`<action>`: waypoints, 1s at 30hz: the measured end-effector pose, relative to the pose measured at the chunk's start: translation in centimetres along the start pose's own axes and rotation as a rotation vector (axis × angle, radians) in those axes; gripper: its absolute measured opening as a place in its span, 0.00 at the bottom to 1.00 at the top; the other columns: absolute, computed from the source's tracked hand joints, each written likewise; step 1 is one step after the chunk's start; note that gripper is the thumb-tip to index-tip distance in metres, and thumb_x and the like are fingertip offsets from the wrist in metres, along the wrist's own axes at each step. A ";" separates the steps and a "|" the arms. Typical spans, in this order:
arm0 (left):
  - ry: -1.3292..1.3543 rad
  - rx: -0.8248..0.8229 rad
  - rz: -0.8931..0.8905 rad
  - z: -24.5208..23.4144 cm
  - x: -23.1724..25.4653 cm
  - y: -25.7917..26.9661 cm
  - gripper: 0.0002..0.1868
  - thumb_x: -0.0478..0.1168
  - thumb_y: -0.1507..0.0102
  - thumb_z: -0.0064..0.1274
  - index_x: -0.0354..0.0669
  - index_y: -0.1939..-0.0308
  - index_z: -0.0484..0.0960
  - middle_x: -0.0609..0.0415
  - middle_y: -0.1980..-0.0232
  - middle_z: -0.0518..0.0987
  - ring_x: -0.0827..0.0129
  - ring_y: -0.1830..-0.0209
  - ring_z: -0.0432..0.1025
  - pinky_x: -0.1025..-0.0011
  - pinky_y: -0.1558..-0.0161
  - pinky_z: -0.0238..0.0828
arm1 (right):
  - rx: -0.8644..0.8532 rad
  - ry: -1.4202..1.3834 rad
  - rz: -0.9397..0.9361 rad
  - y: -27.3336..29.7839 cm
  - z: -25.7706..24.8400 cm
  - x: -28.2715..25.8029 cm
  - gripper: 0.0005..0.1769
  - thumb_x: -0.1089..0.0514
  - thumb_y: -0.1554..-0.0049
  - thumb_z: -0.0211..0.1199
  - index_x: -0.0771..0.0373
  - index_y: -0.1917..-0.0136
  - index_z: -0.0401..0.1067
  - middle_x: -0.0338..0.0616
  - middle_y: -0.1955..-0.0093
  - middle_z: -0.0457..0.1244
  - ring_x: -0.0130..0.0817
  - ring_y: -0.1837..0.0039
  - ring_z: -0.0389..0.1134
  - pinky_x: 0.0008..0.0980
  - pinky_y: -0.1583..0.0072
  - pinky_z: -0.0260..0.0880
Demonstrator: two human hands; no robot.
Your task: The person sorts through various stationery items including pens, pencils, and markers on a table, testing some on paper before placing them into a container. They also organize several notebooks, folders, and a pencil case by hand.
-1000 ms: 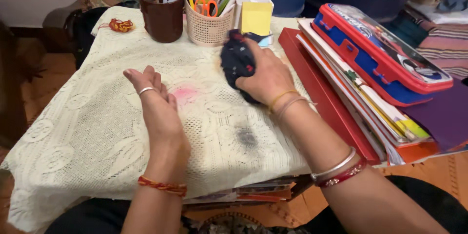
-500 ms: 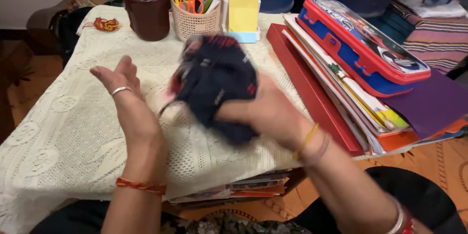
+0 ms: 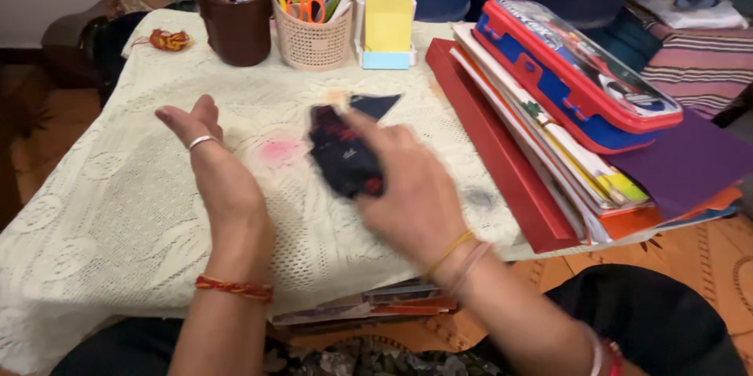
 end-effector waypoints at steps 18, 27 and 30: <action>0.254 0.027 -0.079 -1.9 -1.2 -2.1 0.62 0.79 0.39 0.11 0.26 0.21 0.49 0.31 0.17 0.49 0.50 0.15 0.42 0.59 0.22 0.33 | 0.042 -0.057 0.193 -8.6 -1.5 8.6 0.43 0.54 0.59 0.72 0.52 0.29 0.65 0.53 0.41 0.69 0.49 0.39 0.70 0.38 0.38 0.68; 0.325 0.042 -0.044 -2.6 -2.4 -3.1 0.61 0.80 0.39 0.17 0.27 0.23 0.54 0.35 0.21 0.57 0.54 0.20 0.51 0.59 0.23 0.42 | -0.087 -0.063 -0.010 -5.5 6.8 -2.7 0.40 0.55 0.55 0.68 0.43 0.29 0.65 0.52 0.47 0.67 0.55 0.46 0.70 0.47 0.43 0.70; 0.334 0.080 0.071 -3.9 -3.1 -4.2 0.61 0.81 0.37 0.22 0.25 0.26 0.63 0.36 0.28 0.69 0.54 0.29 0.65 0.58 0.25 0.59 | -0.114 -0.169 -0.068 -4.4 7.6 -6.3 0.43 0.57 0.57 0.67 0.45 0.28 0.64 0.51 0.47 0.66 0.54 0.47 0.70 0.46 0.43 0.71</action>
Point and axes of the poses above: each hand's wrist, its own y-axis away from the middle knuckle, its own z-axis out of the palm, x = y × z, the point moved 5 cm from there along -y, towards the middle knuckle
